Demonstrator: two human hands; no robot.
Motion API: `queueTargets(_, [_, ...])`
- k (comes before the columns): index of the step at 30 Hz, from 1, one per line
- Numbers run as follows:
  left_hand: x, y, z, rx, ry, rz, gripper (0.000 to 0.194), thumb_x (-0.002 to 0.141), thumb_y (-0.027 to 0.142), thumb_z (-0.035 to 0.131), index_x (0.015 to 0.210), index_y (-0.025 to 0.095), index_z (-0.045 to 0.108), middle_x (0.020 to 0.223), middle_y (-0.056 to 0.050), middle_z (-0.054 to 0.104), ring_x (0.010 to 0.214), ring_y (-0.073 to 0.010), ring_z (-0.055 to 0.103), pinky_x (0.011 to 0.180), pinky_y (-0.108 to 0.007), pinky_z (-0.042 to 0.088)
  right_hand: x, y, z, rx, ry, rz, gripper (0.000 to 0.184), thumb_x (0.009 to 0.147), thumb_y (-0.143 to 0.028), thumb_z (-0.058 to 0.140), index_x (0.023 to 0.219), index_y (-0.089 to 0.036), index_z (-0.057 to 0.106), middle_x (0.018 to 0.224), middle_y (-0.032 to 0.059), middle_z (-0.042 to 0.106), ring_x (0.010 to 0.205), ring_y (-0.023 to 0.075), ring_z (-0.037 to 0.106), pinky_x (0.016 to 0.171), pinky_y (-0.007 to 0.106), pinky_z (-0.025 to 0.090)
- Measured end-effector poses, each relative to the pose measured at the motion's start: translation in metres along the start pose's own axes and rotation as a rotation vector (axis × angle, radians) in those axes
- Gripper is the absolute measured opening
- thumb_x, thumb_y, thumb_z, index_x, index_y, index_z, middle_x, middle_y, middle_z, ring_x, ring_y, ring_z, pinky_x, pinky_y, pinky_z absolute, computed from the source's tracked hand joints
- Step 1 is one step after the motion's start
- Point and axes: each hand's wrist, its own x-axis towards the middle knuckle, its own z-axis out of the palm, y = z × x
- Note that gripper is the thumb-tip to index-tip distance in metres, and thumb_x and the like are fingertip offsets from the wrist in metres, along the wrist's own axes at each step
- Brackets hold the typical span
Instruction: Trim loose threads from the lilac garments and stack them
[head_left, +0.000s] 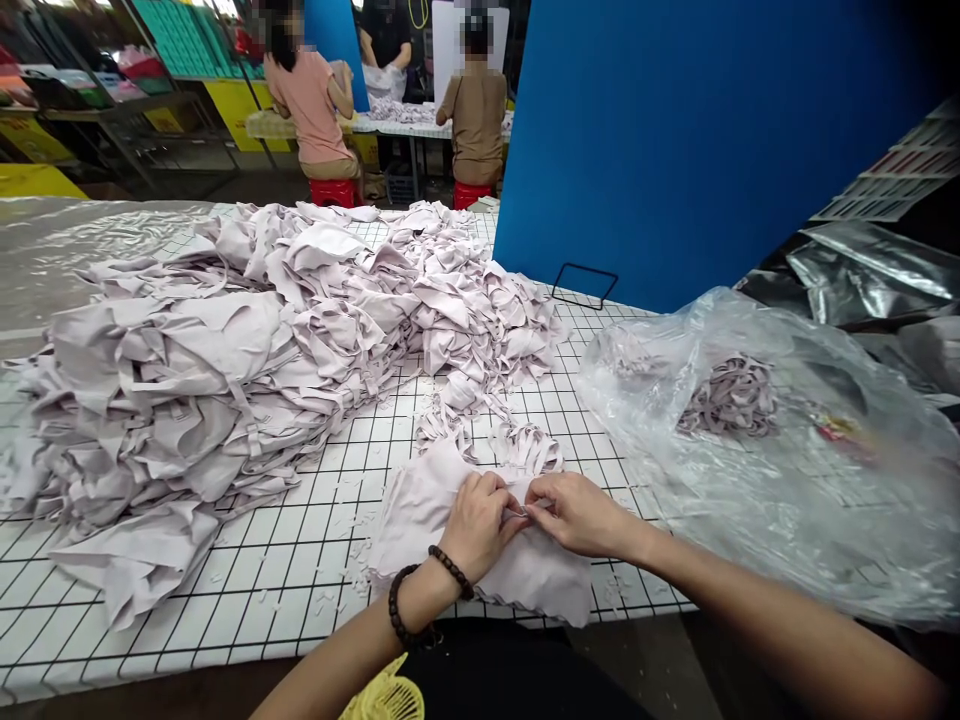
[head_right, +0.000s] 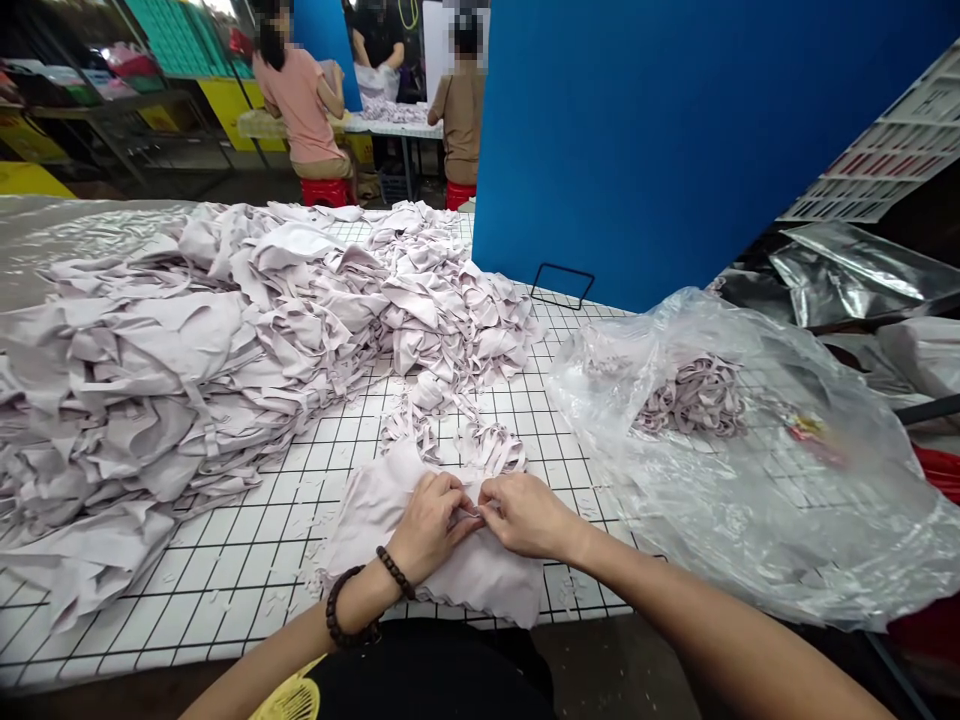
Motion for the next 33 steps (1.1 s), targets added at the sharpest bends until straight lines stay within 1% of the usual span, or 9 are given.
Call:
queueTargets(7, [-0.001,-0.002,0.002,-0.029,0.012,-0.001,0.018,0.081,0.037,0.061,0.079,0.019,0.064,0.088,-0.005,0.055,0.085,-0.0202,0.047,0.075,-0.036,0.044,0.000,-0.002,0.001,-0.037,-0.002,-0.033,0.020,0.086,-0.025,0.043,0.075,-0.018,0.058,0.070,0.0034,0.062,0.066,0.0155,0.054,0.060,0.025,0.033])
queueTargets(12, [-0.001,-0.002,0.003,-0.044,0.008,-0.012,0.019,0.083,0.037,0.059,0.078,0.019,0.064,0.088,-0.005,0.056,0.086,-0.0203,0.047,0.076,-0.037,0.044,0.000,-0.003,0.001,-0.136,-0.029,-0.066,0.020,0.086,-0.023,0.042,0.073,-0.018,0.056,0.070,0.0045,0.061,0.066,0.0164,0.054,0.061,0.026,0.032])
queueTargets(16, [-0.001,-0.002,0.002,-0.053,0.010,-0.014,0.019,0.083,0.036,0.059,0.077,0.019,0.064,0.088,-0.005,0.056,0.085,-0.0201,0.047,0.074,-0.036,0.044,0.000,-0.010,-0.004,-0.255,-0.094,-0.111,0.018,0.084,-0.020,0.043,0.074,-0.016,0.057,0.070,0.0071,0.061,0.066,0.0178,0.054,0.062,0.028,0.033])
queueTargets(21, [0.000,0.000,0.001,-0.058,-0.010,-0.005,0.020,0.084,0.035,0.057,0.076,0.019,0.064,0.086,-0.005,0.056,0.084,-0.0193,0.048,0.073,-0.035,0.043,0.008,-0.015,-0.016,-0.363,-0.220,-0.167,0.013,0.077,-0.018,0.050,0.073,-0.015,0.061,0.069,0.0099,0.064,0.063,0.0199,0.055,0.062,0.031,0.034])
queueTargets(24, [0.000,0.000,0.001,-0.045,-0.018,-0.017,0.017,0.082,0.036,0.060,0.077,0.019,0.063,0.087,-0.004,0.056,0.085,-0.0200,0.047,0.073,-0.035,0.043,0.022,-0.002,-0.034,-0.212,-0.317,-0.160,0.011,0.073,-0.018,0.054,0.075,-0.016,0.064,0.071,0.0073,0.065,0.064,0.0186,0.056,0.062,0.029,0.036])
queueTargets(26, [0.000,0.000,0.000,-0.030,0.006,-0.017,0.017,0.078,0.034,0.065,0.083,0.019,0.060,0.089,-0.004,0.055,0.086,-0.0205,0.047,0.075,-0.035,0.043,0.033,0.015,-0.048,-0.004,-0.406,-0.130,0.021,0.068,-0.014,0.055,0.086,-0.017,0.065,0.074,0.0037,0.064,0.064,0.0155,0.054,0.058,0.025,0.036])
queueTargets(28, [-0.002,0.000,-0.002,-0.033,0.036,0.004,0.024,0.076,0.031,0.068,0.093,0.019,0.057,0.093,-0.004,0.053,0.088,-0.0207,0.047,0.076,-0.035,0.043,0.044,0.034,-0.059,0.199,-0.428,-0.073,0.033,0.065,-0.010,0.053,0.096,-0.017,0.063,0.074,0.0009,0.062,0.062,0.0124,0.052,0.054,0.021,0.036])
queueTargets(30, [-0.003,0.000,-0.003,-0.041,0.038,0.045,0.030,0.077,0.028,0.067,0.103,0.021,0.055,0.098,-0.005,0.052,0.091,-0.0204,0.048,0.077,-0.034,0.043,0.054,0.053,-0.062,0.375,-0.356,-0.017,0.035,0.064,-0.010,0.052,0.097,-0.015,0.061,0.076,0.0003,0.061,0.063,0.0112,0.051,0.055,0.021,0.038])
queueTargets(33, [-0.003,-0.001,-0.003,-0.010,-0.021,0.108,0.032,0.080,0.026,0.064,0.111,0.029,0.056,0.100,-0.004,0.052,0.091,-0.0198,0.049,0.077,-0.034,0.043,0.066,0.077,-0.051,0.565,-0.170,0.084,0.025,0.065,-0.014,0.053,0.088,-0.013,0.061,0.078,0.0012,0.060,0.067,0.0116,0.053,0.060,0.022,0.041])
